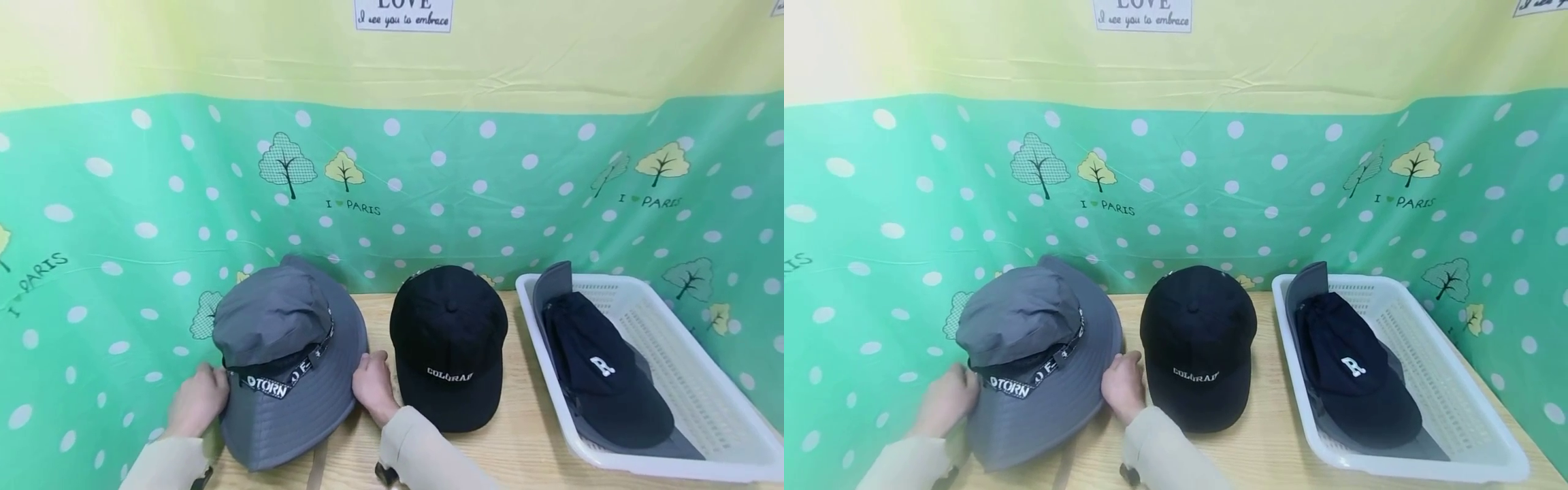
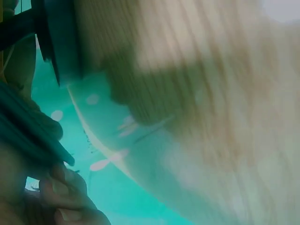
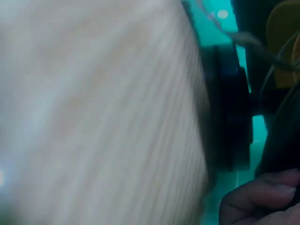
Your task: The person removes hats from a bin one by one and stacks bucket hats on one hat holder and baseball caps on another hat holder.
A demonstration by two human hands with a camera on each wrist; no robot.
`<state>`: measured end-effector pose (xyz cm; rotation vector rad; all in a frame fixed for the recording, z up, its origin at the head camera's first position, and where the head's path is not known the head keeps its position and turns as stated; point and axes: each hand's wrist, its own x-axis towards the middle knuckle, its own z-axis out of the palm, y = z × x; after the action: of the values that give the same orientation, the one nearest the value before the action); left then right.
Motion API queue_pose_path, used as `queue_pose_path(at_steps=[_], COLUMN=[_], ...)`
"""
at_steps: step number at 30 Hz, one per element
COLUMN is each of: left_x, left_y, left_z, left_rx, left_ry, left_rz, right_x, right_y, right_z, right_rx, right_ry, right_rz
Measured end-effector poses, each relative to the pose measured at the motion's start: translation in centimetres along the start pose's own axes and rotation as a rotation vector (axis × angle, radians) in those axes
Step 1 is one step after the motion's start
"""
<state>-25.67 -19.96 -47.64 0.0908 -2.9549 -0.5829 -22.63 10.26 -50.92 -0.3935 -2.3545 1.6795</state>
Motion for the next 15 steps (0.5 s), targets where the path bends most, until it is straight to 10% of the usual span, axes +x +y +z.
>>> queue_pose_path(at_steps=[15], left_x=[-4.3], left_y=[3.4], left_z=[-2.2], left_rx=[-0.088], left_ry=[0.236], left_rz=[0.104], right_x=[-5.5], right_y=[0.5], right_z=[-4.7], right_rx=[0.043], right_ry=[-0.195], right_rz=[-0.158])
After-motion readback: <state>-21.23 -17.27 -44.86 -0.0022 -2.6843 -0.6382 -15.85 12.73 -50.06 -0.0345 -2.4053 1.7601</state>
